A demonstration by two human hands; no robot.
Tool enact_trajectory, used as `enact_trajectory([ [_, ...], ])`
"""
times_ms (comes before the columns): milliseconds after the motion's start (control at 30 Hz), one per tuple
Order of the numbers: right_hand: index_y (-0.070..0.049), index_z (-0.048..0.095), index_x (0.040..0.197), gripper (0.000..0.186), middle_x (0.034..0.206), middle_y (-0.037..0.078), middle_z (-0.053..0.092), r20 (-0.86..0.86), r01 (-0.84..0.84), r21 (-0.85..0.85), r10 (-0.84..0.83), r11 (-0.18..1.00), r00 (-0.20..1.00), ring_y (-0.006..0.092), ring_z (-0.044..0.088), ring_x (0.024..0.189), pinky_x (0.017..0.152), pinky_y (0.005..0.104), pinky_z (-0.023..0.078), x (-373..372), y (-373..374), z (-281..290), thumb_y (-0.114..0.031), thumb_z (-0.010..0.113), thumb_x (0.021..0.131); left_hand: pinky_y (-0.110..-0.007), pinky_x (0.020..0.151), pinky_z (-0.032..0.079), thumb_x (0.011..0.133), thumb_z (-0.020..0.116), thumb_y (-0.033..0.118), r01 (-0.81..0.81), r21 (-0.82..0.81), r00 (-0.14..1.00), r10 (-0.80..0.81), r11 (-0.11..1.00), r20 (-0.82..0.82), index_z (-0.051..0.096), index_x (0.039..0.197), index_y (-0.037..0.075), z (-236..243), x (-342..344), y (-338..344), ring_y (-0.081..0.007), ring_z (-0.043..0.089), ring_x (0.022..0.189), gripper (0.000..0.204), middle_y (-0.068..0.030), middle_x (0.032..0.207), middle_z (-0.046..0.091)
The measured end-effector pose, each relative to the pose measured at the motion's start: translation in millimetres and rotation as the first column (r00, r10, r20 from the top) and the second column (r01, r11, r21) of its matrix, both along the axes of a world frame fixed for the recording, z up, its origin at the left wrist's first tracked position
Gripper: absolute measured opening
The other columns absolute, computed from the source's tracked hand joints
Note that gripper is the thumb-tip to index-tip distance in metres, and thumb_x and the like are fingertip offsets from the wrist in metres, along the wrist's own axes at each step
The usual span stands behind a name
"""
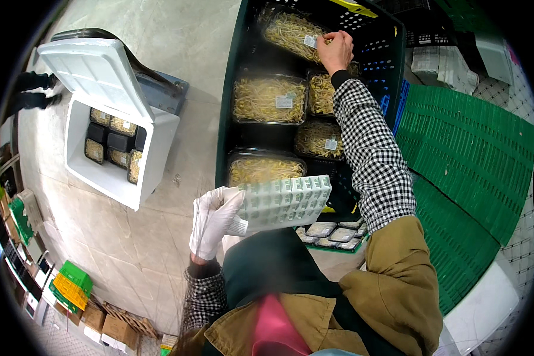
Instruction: The person labels multiple black plastic containers filled with bean sprouts by applying small white stickers from a sheet. They pick up each container from a green crate, place it into a white cooler, and affix a label to the top before repeating the process.
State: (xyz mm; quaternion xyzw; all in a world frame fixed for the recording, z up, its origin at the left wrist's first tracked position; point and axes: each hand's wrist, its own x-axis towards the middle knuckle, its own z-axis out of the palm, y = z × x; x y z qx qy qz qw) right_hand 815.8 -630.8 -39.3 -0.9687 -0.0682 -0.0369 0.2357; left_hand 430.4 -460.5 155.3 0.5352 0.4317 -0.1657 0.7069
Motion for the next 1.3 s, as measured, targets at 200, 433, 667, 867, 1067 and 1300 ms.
enact_trajectory([
  [200,-0.002,0.039,0.137,0.077,0.137,0.022,0.043,-0.125,0.153,0.141,-0.136,0.978,0.983,0.0376,0.042,0.125,0.103,0.0449,0.037,9,-2,-10,-0.039,0.073,0.08,-0.022,0.047,0.052,0.09,0.066,0.014,0.023,-0.054,1.0,-0.022,0.998,0.018,0.067,0.096,-0.003,-5,4,-5,-0.0094,0.061,0.053,0.019,-0.0035,0.078,0.066],
  [433,-0.005,0.024,0.15,0.066,0.141,0.021,0.043,-0.467,0.244,0.428,-0.018,0.87,0.884,0.0341,0.046,0.126,0.101,0.0428,0.042,15,-39,0,-0.026,0.057,0.096,-0.021,0.07,0.05,0.091,0.067,0.014,0.051,-0.094,0.999,-0.049,0.994,0.024,0.065,0.101,-0.005,-3,11,-1,-0.0067,0.061,0.078,0.022,-0.0046,0.091,0.069],
  [667,-0.005,0.046,0.139,0.071,0.126,0.011,0.061,-0.523,-0.299,0.769,0.825,0.566,0.217,0.0191,0.06,0.113,0.099,0.0305,0.045,-195,-87,187,-0.029,0.077,0.079,-0.019,0.066,0.047,0.089,0.07,0.013,0.206,0.076,0.951,-0.218,0.976,0.22,0.067,0.101,-0.005,7,21,-26,-0.0046,0.057,0.076,0.022,-0.0015,0.084,0.066],
  [867,0.002,0.064,0.111,0.035,0.097,0.006,0.071,-0.742,0.253,0.543,0.317,0.801,0.591,0.0133,0.066,0.081,0.075,0.0268,0.052,-340,-240,247,-0.016,0.072,0.082,-0.027,0.088,0.05,0.094,0.063,0.025,0.332,-0.042,0.862,-0.285,0.942,0.42,0.05,0.126,-0.009,32,12,-112,-0.0157,0.064,0.095,0.049,-0.0114,0.104,0.067],
  [1067,0.004,0.058,0.12,0.04,0.109,0.01,0.066,-0.793,0.911,0.411,-0.483,0.026,0.371,0.0181,0.066,0.092,0.079,0.0296,0.053,-583,-446,140,-0.016,0.071,0.087,-0.021,0.067,0.048,0.098,0.057,0.021,0.639,-0.148,0.745,-0.558,0.755,0.366,0.057,0.119,-0.006,4,-59,-248,-0.0097,0.062,0.077,0.034,-0.005,0.09,0.066],
  [1300,0.004,0.036,0.14,0.077,0.137,0.017,0.047,-0.822,0.747,0.431,-0.562,-0.507,0.093,0.0297,0.052,0.121,0.092,0.0438,0.05,-684,-458,-46,-0.033,0.075,0.084,-0.025,0.056,0.049,0.095,0.061,0.023,0.809,-0.015,0.551,-0.75,0.587,0.366,0.064,0.11,0.0,-109,-98,-352,-0.0098,0.063,0.063,0.028,-0.008,0.076,0.068],
])
